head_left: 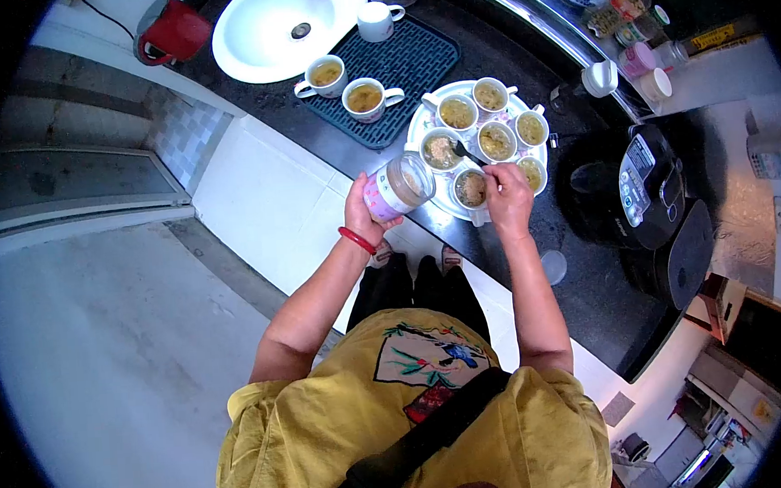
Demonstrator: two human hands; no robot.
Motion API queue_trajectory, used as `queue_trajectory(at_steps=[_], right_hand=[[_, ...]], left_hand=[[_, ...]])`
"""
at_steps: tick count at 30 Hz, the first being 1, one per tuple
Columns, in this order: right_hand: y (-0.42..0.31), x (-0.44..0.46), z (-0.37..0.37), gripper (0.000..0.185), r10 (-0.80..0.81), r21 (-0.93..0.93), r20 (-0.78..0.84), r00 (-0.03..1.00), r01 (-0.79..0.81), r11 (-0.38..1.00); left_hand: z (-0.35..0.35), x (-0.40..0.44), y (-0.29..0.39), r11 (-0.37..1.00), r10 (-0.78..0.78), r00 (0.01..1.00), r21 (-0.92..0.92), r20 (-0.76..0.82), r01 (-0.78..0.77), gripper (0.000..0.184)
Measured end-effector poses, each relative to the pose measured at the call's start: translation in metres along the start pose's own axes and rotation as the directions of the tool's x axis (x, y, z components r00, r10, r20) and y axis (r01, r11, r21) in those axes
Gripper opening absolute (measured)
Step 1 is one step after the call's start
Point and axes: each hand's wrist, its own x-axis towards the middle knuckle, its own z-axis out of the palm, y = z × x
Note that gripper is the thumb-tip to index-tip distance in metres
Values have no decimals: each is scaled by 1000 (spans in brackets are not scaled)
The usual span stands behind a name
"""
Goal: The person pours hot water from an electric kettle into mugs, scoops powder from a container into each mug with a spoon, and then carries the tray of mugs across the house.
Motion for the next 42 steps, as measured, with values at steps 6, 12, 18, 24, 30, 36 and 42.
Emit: queue_trajectory(at_steps=[6,12,18,24,30,36,42], right_hand=[[-28,-19,-9,10,359,373,102,928,-370,851],[-46,-38,26,10,358,417,309,881,-463,782],[-35,-32,30,11,593,590,421,687,-703,396],[-15,-1,23,11,598,664,475,646,-709,238],[16,29,22,12,616,707,433,658,-671,221],[39,53,22,12,660,714,318,680,-630,306],[47,63,25,7,175,140,-33,984,-169,976]], left_hand=[[-5,-8,13,993,38,996,111,82,-47,45],[5,-10,19,964,186,954,146,235,-224,40],[17,-6,28,967,167,949,141,269,-210,39],[39,11,40,977,71,986,187,150,-99,47],[59,36,45,991,74,986,103,150,-90,45],[62,49,51,993,60,983,94,174,-77,46],[68,44,56,991,98,990,79,100,-106,48]])
